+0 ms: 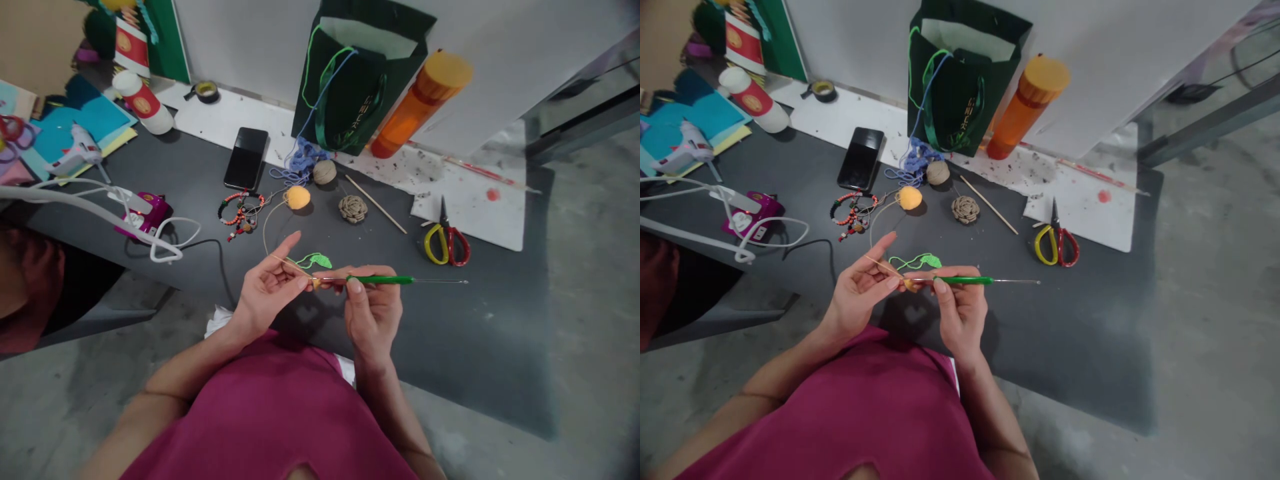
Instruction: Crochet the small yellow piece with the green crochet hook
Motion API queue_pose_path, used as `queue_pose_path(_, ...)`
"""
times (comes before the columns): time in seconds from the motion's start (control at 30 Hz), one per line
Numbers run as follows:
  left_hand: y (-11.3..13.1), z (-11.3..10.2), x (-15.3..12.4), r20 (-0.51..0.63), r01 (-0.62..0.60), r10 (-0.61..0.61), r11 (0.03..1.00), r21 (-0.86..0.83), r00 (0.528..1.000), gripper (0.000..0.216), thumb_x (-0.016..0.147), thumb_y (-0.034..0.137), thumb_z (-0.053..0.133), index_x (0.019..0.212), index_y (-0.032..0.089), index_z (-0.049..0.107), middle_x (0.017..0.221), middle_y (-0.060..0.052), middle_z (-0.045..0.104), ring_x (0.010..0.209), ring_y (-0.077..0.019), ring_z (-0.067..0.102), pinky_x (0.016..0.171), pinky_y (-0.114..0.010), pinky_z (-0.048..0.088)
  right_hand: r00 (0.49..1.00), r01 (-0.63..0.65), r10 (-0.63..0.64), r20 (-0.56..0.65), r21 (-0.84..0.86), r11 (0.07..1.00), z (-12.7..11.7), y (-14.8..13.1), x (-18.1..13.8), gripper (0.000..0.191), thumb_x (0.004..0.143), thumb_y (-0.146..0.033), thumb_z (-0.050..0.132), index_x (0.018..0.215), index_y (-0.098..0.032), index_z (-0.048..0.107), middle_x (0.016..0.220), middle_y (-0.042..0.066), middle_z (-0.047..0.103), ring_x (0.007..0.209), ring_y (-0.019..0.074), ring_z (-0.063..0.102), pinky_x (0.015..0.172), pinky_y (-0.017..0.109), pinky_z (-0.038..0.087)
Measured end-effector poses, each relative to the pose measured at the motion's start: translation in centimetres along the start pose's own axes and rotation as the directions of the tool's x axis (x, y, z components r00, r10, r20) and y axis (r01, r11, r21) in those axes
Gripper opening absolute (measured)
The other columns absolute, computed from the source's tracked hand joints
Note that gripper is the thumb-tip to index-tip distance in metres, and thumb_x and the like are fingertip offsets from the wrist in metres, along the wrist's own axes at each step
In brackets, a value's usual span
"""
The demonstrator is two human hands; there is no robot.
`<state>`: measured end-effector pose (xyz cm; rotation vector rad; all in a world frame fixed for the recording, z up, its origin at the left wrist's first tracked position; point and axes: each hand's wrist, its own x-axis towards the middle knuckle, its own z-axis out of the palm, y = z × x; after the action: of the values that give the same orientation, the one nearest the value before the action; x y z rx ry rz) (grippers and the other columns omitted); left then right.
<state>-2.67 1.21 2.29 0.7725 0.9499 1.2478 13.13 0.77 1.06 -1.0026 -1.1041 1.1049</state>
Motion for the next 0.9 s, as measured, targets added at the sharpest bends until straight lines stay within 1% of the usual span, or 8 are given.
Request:
queue_pose_path(0.13,0.0,0.0,0.0,0.000,-0.012,0.012,1.000,0.010,1.000,0.064,0.081,0.026,0.082,0.141,0.020,0.063,0.078,-0.001,0.075,0.072,-0.0139,0.069,0.079,-0.029,0.059,0.999,0.029,-0.029,0.024,0.000,1.000,0.2,-0.3,0.1,0.004,0.099,-0.028,0.060,0.101,-0.028,0.057,0.085,-0.003,0.082,0.071,0.0166,0.079,0.061,0.030,0.059)
queue_pose_path(0.23,0.2,0.0,0.0,-0.011,-0.003,0.004,0.999,0.050,1.000,0.063,0.081,0.027,0.082,0.142,0.020,0.063,0.078,-0.001,0.075,0.073,-0.0149,0.069,0.080,-0.031,0.059,0.997,0.076,-0.075,0.021,-0.070,0.995,0.3,-0.6,0.2,0.004,0.099,-0.027,0.060,0.101,-0.028,0.056,0.085,-0.002,0.082,0.072,0.0173,0.079,0.062,0.032,0.061)
queue_pose_path(0.3,0.2,0.0,-0.1,-0.019,-0.006,0.007,0.997,0.078,1.000,0.063,0.082,0.027,0.081,0.142,0.020,0.063,0.078,-0.001,0.075,0.073,-0.0151,0.069,0.080,-0.031,0.059,0.990,0.141,-0.138,0.030,-0.118,0.983,0.3,-0.7,0.2,0.004,0.099,-0.024,0.058,0.101,-0.028,0.057,0.086,-0.001,0.082,0.078,0.0181,0.080,0.065,0.033,0.063)
queue_pose_path(0.43,0.3,0.1,-0.3,-0.047,-0.039,0.046,0.989,0.141,0.998,0.063,0.083,0.026,0.080,0.143,0.019,0.062,0.081,-0.002,0.077,0.077,-0.0149,0.069,0.085,-0.030,0.058,0.952,0.297,-0.278,0.128,-0.175,0.939,0.0,-0.6,0.0,0.018,0.098,-0.015,0.056,0.109,-0.029,0.059,0.097,0.001,0.083,0.092,0.0191,0.079,0.077,0.039,0.064)
queue_pose_path(0.5,0.4,0.2,-0.3,-0.058,-0.057,0.068,0.984,0.171,0.996,0.062,0.084,0.025,0.079,0.143,0.019,0.062,0.083,-0.003,0.078,0.078,-0.0149,0.069,0.086,-0.030,0.057,0.940,0.333,-0.306,0.153,-0.201,0.921,0.0,-0.4,-0.2,0.024,0.097,-0.012,0.057,0.113,-0.031,0.060,0.102,0.002,0.083,0.096,0.0199,0.078,0.081,0.042,0.064)
queue_pose_path(0.57,0.4,0.2,-0.3,-0.064,-0.065,0.078,0.981,0.185,0.995,0.062,0.084,0.025,0.079,0.143,0.019,0.062,0.083,-0.003,0.078,0.078,-0.0150,0.069,0.086,-0.030,0.057,0.947,0.319,-0.297,0.126,-0.227,0.920,0.1,-0.4,-0.4,0.024,0.097,-0.013,0.057,0.113,-0.030,0.060,0.102,0.001,0.082,0.096,0.0203,0.079,0.081,0.042,0.065)
queue_pose_path(0.73,0.4,0.1,-0.3,-0.063,-0.022,0.033,0.985,0.173,0.997,0.064,0.083,0.027,0.080,0.144,0.018,0.062,0.083,-0.002,0.077,0.078,-0.0142,0.069,0.086,-0.028,0.057,0.978,0.205,-0.206,0.024,-0.261,0.943,0.8,-1.1,-0.4,0.012,0.099,-0.016,0.056,0.107,-0.025,0.058,0.092,0.001,0.083,0.079,0.0169,0.081,0.068,0.031,0.066)
queue_pose_path(0.9,0.5,0.2,-0.3,-0.061,-0.005,0.016,0.985,0.171,0.998,0.066,0.084,0.027,0.078,0.146,0.017,0.059,0.083,-0.002,0.077,0.078,-0.0138,0.069,0.086,-0.029,0.056,0.977,0.210,-0.214,0.014,-0.260,0.943,1.0,-1.5,-0.4,0.011,0.100,-0.017,0.056,0.107,-0.025,0.058,0.092,0.002,0.083,0.075,0.0164,0.081,0.066,0.030,0.066)
